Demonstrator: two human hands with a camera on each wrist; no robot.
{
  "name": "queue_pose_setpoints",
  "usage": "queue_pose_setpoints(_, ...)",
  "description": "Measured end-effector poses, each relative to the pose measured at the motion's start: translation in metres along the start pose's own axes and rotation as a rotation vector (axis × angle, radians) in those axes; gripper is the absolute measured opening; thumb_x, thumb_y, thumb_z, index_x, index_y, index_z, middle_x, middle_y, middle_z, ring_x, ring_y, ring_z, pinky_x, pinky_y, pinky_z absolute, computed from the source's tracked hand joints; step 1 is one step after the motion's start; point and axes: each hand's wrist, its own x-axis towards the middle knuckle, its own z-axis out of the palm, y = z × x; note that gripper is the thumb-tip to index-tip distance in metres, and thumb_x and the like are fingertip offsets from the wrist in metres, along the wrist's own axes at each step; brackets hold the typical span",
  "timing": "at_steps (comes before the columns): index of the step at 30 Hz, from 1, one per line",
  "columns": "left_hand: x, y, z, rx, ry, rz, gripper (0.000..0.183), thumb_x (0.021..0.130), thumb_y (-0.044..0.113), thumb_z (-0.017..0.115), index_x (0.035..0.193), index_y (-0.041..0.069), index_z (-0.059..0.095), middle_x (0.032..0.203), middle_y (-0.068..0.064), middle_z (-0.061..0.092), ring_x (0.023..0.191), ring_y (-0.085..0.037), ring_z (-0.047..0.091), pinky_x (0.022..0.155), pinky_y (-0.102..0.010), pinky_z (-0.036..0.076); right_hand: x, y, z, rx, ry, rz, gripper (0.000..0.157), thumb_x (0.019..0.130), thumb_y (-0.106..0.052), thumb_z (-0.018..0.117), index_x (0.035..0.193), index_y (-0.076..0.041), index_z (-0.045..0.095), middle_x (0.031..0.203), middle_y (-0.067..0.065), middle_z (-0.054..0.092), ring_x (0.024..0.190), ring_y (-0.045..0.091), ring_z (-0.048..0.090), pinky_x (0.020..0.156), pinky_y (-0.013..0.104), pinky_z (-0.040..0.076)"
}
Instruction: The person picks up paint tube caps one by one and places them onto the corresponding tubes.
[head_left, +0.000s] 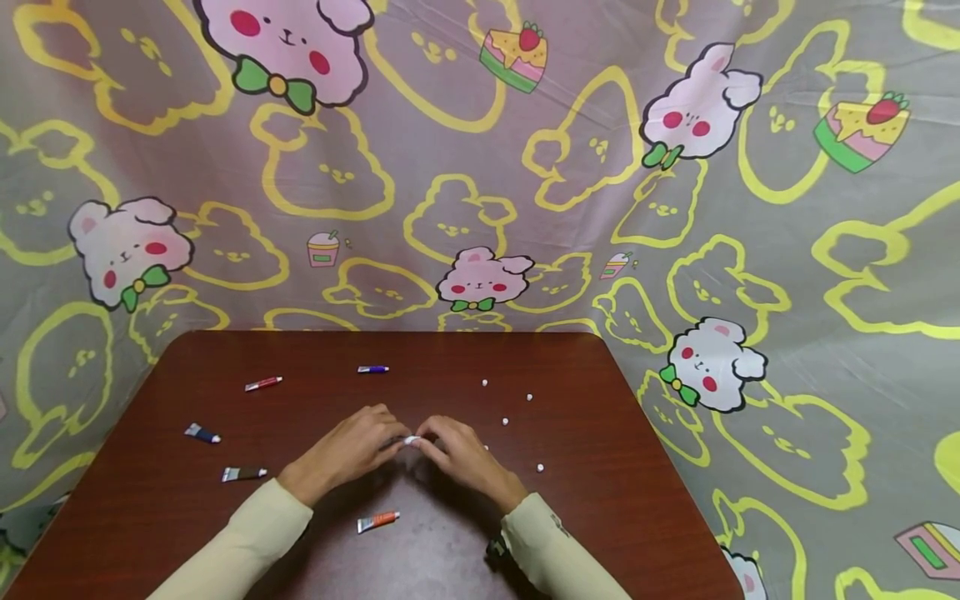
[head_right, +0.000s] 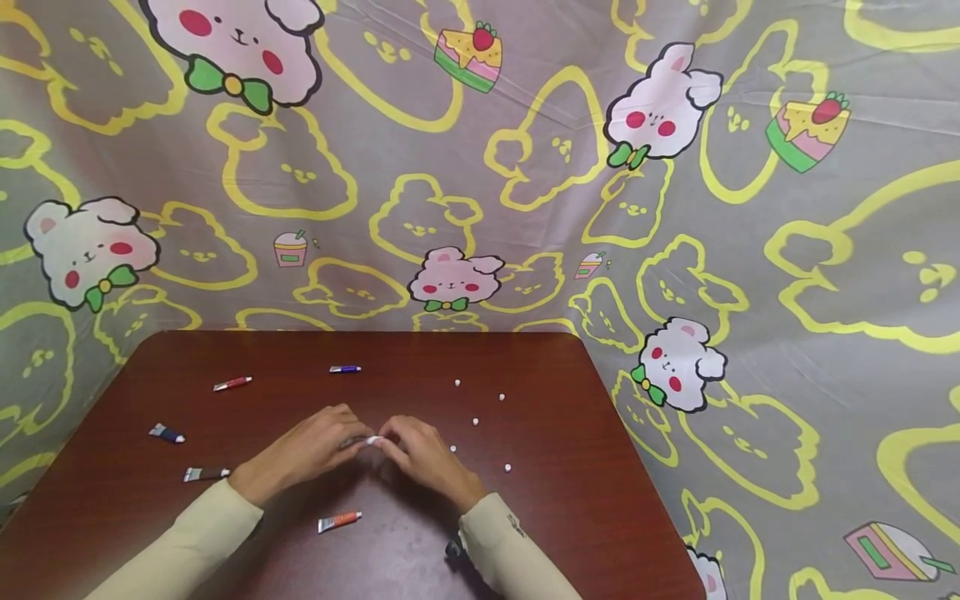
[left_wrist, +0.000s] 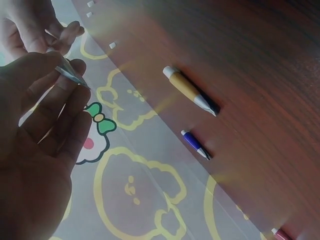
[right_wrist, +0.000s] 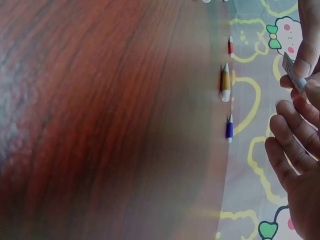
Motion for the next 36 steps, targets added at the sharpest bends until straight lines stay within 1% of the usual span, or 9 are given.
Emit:
queue_pose_setpoints(8,0.0011,0.0011,0.0000,-0.006,0.018,0.021,0.009,0.094,0.012,0.085,0.102,0.012,0.081,0.095,0.003,0.079,0.088,-0.015,0.066,0.081,-0.036,0.057,-0.0016,0.0014,0.0016,-0.049,-0.007,-0.028,0.010,0.110,-0.021,0.065,0.107,-0.013,0.071,0.101,-0.003,0.074,0.093,0.010,0.068,0.085,0.027,0.057)
queue_pose_setpoints(13,0.0010,0.0012,-0.0005,-0.028,0.024,0.035,0.009,0.093,0.012,0.085,0.101,0.013,0.081,0.094,0.004,0.079,0.087,-0.014,0.065,0.079,-0.035,0.056,-0.0034,0.0012,0.0028,-0.058,-0.005,-0.047,0.010,0.111,-0.018,0.062,0.107,-0.012,0.070,0.100,-0.002,0.073,0.091,0.010,0.067,0.083,0.025,0.056)
queue_pose_setpoints(19,0.0009,0.0003,-0.0014,-0.056,0.012,0.030,0.009,0.093,0.013,0.086,0.101,0.013,0.082,0.093,0.006,0.079,0.089,-0.013,0.067,0.080,-0.035,0.057,-0.0036,0.0014,0.0034,-0.040,-0.025,-0.035,0.012,0.112,-0.016,0.060,0.106,-0.012,0.069,0.098,-0.002,0.072,0.090,0.010,0.066,0.082,0.025,0.055)
queue_pose_setpoints(22,0.0005,0.0000,-0.0014,-0.050,-0.002,0.034,0.009,0.093,0.013,0.086,0.102,0.014,0.082,0.092,0.007,0.079,0.090,-0.014,0.067,0.081,-0.035,0.057,-0.0036,0.0007,0.0031,-0.030,-0.056,-0.022,0.014,0.112,-0.017,0.058,0.105,-0.012,0.069,0.096,-0.002,0.071,0.089,0.009,0.065,0.082,0.024,0.054)
queue_pose_setpoints(25,0.0001,0.0000,-0.0008,-0.034,0.003,0.044,0.009,0.092,0.014,0.086,0.101,0.014,0.082,0.091,0.007,0.079,0.089,-0.014,0.066,0.081,-0.036,0.057,-0.0036,0.0000,0.0028,-0.015,-0.072,-0.011,0.016,0.113,-0.017,0.057,0.104,-0.012,0.070,0.095,-0.003,0.071,0.088,0.008,0.064,0.082,0.023,0.053)
queue_pose_setpoints(29,0.0001,0.0007,-0.0005,-0.016,0.015,0.038,0.009,0.092,0.015,0.087,0.099,0.014,0.082,0.089,0.008,0.078,0.087,-0.013,0.066,0.079,-0.035,0.057,-0.0030,0.0004,0.0018,0.028,-0.043,0.001,0.015,0.111,-0.018,0.061,0.103,-0.012,0.073,0.097,-0.003,0.073,0.089,0.007,0.066,0.083,0.021,0.054)
queue_pose_setpoints(32,0.0002,0.0016,-0.0008,-0.016,0.003,0.018,0.007,0.092,0.016,0.087,0.098,0.015,0.083,0.088,0.008,0.078,0.085,-0.012,0.066,0.077,-0.034,0.057,-0.0028,0.0009,0.0003,0.063,-0.020,0.004,0.011,0.109,-0.019,0.067,0.105,-0.012,0.074,0.101,-0.002,0.075,0.093,0.009,0.070,0.085,0.022,0.056)
queue_pose_setpoints(34,0.0001,0.0016,-0.0008,-0.023,-0.008,0.009,0.006,0.092,0.015,0.087,0.097,0.015,0.083,0.087,0.008,0.078,0.084,-0.012,0.065,0.075,-0.033,0.057,-0.0034,0.0011,-0.0007,0.078,-0.018,0.010,0.009,0.108,-0.019,0.070,0.107,-0.012,0.074,0.103,0.000,0.076,0.094,0.012,0.073,0.086,0.025,0.059)
queue_pose_setpoints(36,-0.0007,0.0016,-0.0005,-0.031,-0.017,-0.001,0.006,0.092,0.015,0.088,0.095,0.014,0.083,0.086,0.008,0.078,0.083,-0.012,0.065,0.075,-0.034,0.056,-0.0044,0.0017,-0.0013,0.100,-0.020,0.016,0.009,0.105,-0.019,0.073,0.109,-0.010,0.074,0.105,0.002,0.076,0.095,0.016,0.075,0.085,0.029,0.062)
